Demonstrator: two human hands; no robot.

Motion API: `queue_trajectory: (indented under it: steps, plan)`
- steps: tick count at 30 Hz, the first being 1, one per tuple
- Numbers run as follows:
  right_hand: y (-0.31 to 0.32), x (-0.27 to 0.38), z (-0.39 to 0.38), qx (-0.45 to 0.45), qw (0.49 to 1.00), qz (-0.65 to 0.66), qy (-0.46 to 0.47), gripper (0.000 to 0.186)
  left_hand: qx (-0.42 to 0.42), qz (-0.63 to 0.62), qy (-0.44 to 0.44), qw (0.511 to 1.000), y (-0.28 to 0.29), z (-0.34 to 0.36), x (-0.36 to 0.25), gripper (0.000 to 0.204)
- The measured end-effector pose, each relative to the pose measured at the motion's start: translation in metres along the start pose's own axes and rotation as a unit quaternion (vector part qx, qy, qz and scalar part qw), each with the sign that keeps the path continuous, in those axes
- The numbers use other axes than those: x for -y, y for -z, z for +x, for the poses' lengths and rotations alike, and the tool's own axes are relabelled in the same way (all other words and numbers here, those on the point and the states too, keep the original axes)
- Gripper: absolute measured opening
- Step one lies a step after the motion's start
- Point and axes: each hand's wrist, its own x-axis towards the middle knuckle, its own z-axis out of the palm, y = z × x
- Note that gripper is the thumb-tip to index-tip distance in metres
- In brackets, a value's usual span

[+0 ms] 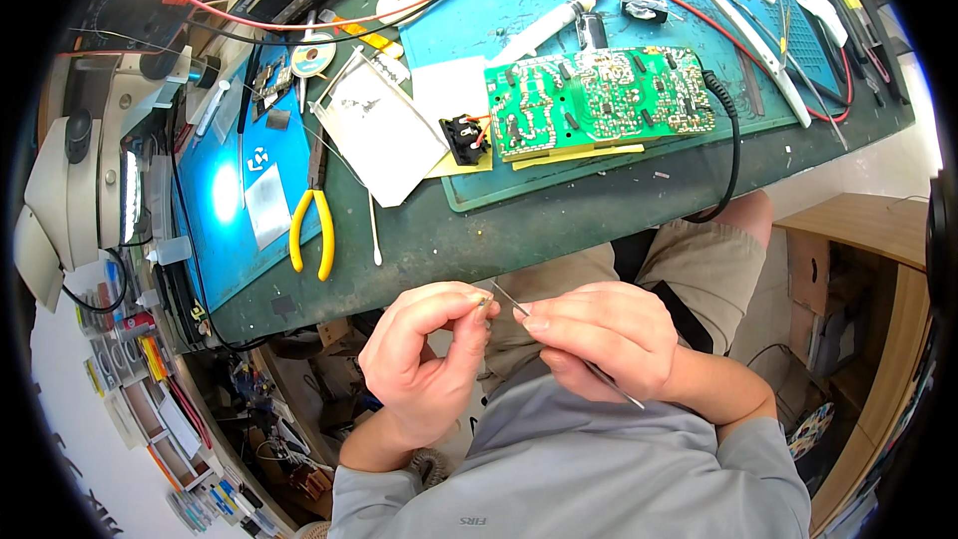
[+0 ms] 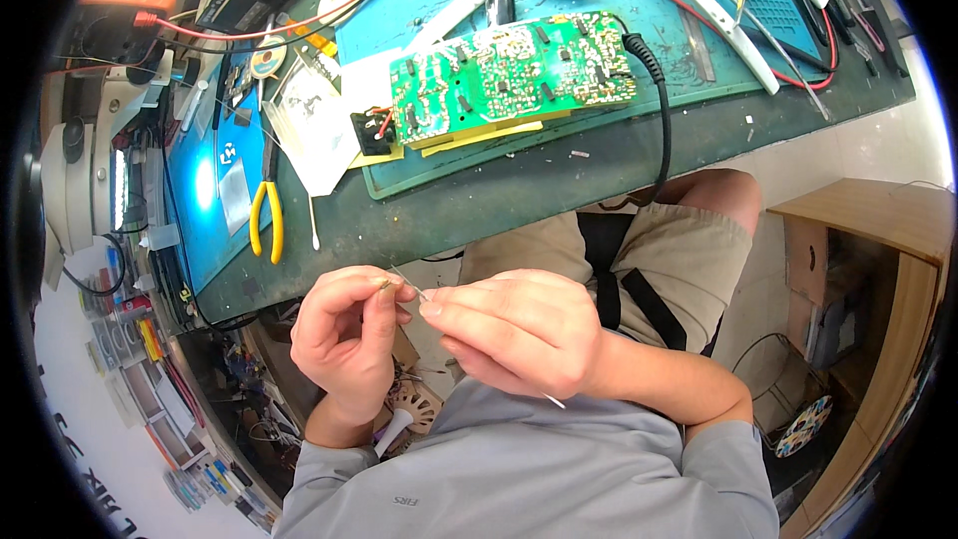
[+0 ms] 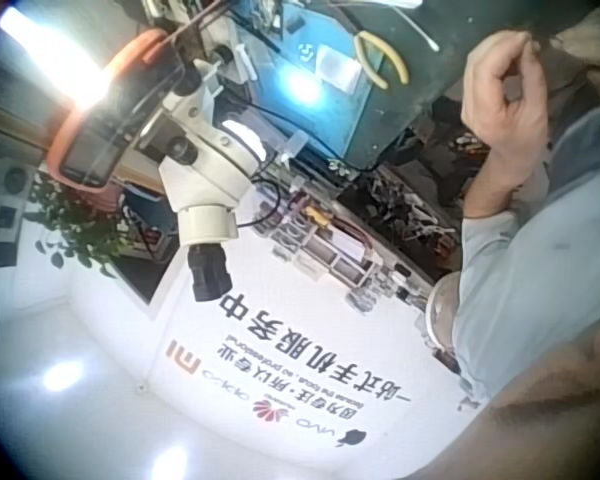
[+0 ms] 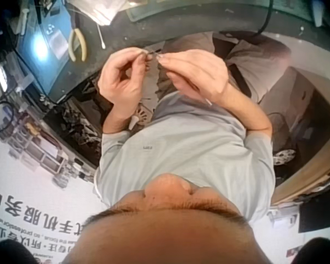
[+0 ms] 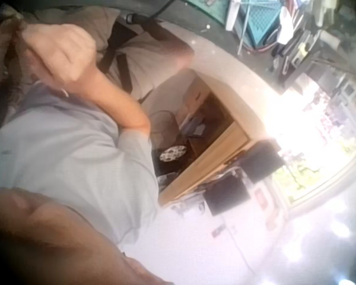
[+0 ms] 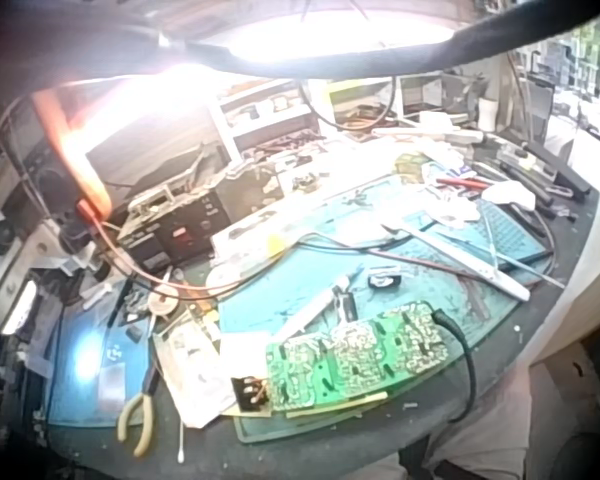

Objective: The person uses tweezers to handle a small component, then picks up a green circuit board and a yellow device casing. They use a screwdriver to adjust parts inside the casing and then use a soldering iron to solder components on the circuit board.

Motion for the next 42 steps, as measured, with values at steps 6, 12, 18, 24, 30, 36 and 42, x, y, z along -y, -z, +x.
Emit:
queue_trajectory:
  steps: [6,12,18,24,30,36,42]
  plan:
    - [-0.001,0.003,0.000,-0.003,1.000,-0.001,0.005,0.030,-0.002,-0.005,-0.002,1.000,-0.001,-0.001,-0.001,0.021]
    - [0.001,0.000,-0.003,0.012,1.000,0.000,0.020,0.029,0.031,-0.008,-0.022,0.999,0.003,0.000,0.000,0.014]
    - [0.002,0.001,-0.002,0.009,0.999,-0.001,0.033,0.030,0.026,-0.172,0.107,0.979,0.002,0.004,-0.011,0.010]
    - [0.004,-0.002,-0.002,0.000,1.000,-0.009,0.018,0.031,0.059,-0.296,0.211,0.930,0.008,0.006,-0.009,0.008]
    - [0.005,-0.002,0.008,-0.013,1.000,-0.001,-0.004,0.034,0.094,-0.347,0.283,0.889,0.010,0.007,-0.013,0.011]
    - [-0.002,-0.004,0.009,-0.038,0.998,0.041,-0.025,0.033,0.125,-0.330,0.280,0.893,0.009,0.006,-0.017,0.012]
    - [-0.003,-0.005,0.008,-0.042,0.999,0.029,-0.001,0.034,0.114,-0.234,0.207,0.943,0.003,0.003,-0.019,0.012]
